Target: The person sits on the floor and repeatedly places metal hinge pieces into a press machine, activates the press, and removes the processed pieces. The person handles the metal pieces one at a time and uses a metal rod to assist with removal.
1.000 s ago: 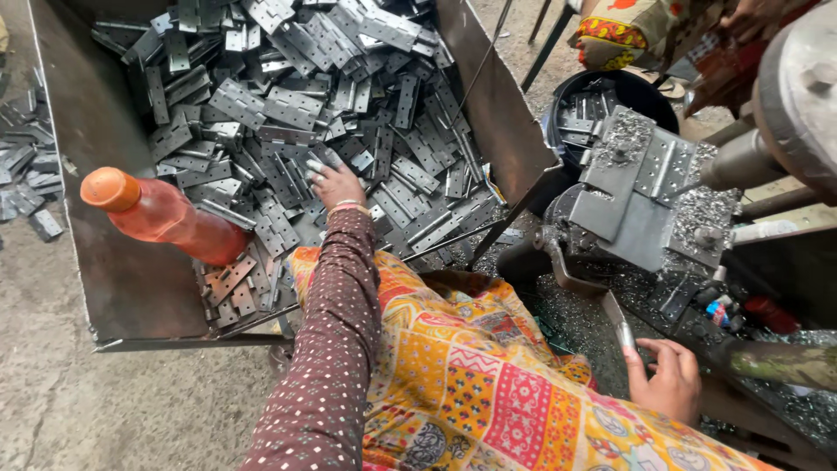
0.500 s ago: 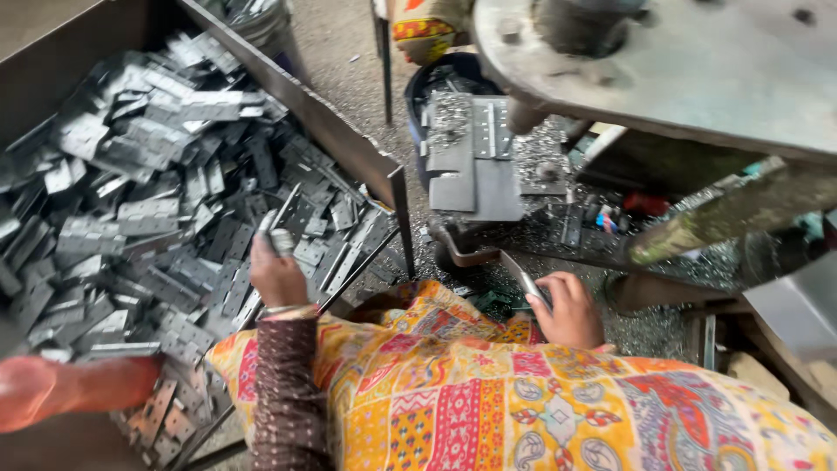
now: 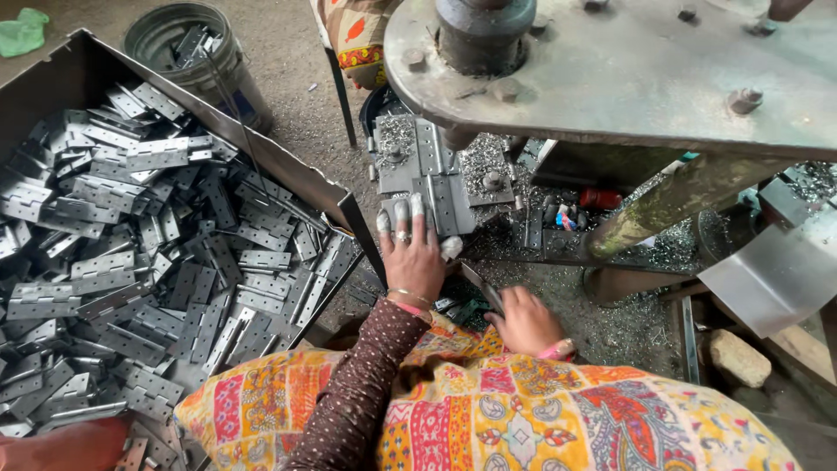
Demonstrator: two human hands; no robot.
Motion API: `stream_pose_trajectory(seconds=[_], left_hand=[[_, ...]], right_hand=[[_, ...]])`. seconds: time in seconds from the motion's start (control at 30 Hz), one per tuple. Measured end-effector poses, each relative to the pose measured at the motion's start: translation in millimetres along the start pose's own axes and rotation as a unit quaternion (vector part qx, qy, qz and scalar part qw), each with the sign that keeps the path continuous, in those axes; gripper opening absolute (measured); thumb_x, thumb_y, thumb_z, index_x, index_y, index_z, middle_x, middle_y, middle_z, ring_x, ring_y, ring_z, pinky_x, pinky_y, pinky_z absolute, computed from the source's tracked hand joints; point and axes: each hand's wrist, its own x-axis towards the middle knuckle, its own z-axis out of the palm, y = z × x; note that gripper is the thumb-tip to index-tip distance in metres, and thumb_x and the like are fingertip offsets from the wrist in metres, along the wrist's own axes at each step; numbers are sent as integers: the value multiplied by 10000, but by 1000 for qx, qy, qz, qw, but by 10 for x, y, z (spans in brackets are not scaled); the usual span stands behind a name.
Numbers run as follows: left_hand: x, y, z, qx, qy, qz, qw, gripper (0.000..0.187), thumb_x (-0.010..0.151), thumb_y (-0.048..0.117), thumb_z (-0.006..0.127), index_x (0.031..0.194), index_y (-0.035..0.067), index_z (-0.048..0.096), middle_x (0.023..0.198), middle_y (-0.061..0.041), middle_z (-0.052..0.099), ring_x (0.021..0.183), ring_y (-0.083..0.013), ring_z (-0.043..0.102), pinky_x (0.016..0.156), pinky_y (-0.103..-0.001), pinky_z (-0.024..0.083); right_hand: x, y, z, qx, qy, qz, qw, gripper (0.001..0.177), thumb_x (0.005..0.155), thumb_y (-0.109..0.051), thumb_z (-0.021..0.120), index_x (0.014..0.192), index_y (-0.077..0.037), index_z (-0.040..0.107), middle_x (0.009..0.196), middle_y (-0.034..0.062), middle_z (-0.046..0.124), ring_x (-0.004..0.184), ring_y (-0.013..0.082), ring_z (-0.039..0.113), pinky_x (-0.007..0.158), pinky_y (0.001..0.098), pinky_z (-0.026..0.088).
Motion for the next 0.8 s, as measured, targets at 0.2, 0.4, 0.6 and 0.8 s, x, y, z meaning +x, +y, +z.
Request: stream_pose_trajectory(seconds=[0.2, 0.4, 0.6, 0.8], left_hand=[[103, 157, 158, 39, -7, 33, 999, 330, 952, 237, 566, 1189, 31, 668, 1434, -197, 552, 1349, -349, 525, 1175, -590, 299], [358, 104, 317, 22, -100, 2, 995, 312, 984, 184, 511, 1206, 69, 697, 1383, -168, 596, 1287, -364, 555, 1115, -594, 334], [328, 68, 309, 35, -98, 5, 995, 335, 950, 218, 506, 1187, 65, 687, 1354, -144, 605, 1313, -344, 548, 1126, -549, 349], [487, 36, 389, 24, -102, 11, 994, 365, 988, 215, 475, 1251, 57, 671, 1411, -158, 566, 1297, -361, 511, 1138, -562, 301]], right_hand=[[88, -65, -56, -39, -147, 75, 986, 487, 877, -434, 700, 1044, -15, 514, 779, 184, 707, 748, 389, 726, 635, 507, 586], [27, 37, 270, -12, -152, 147, 977, 437, 900, -467, 661, 1043, -72, 543, 775, 177, 708, 752, 401, 717, 648, 529, 564], [-191, 103, 825, 41, -80, 168, 982, 411, 916, -466, 629, 1069, -96, 540, 772, 172, 709, 737, 394, 719, 646, 525, 560], [-29, 232, 582, 47, -167, 156, 972, 425, 912, -469, 624, 1086, -92, 532, 765, 167, 706, 713, 380, 720, 629, 512, 565]])
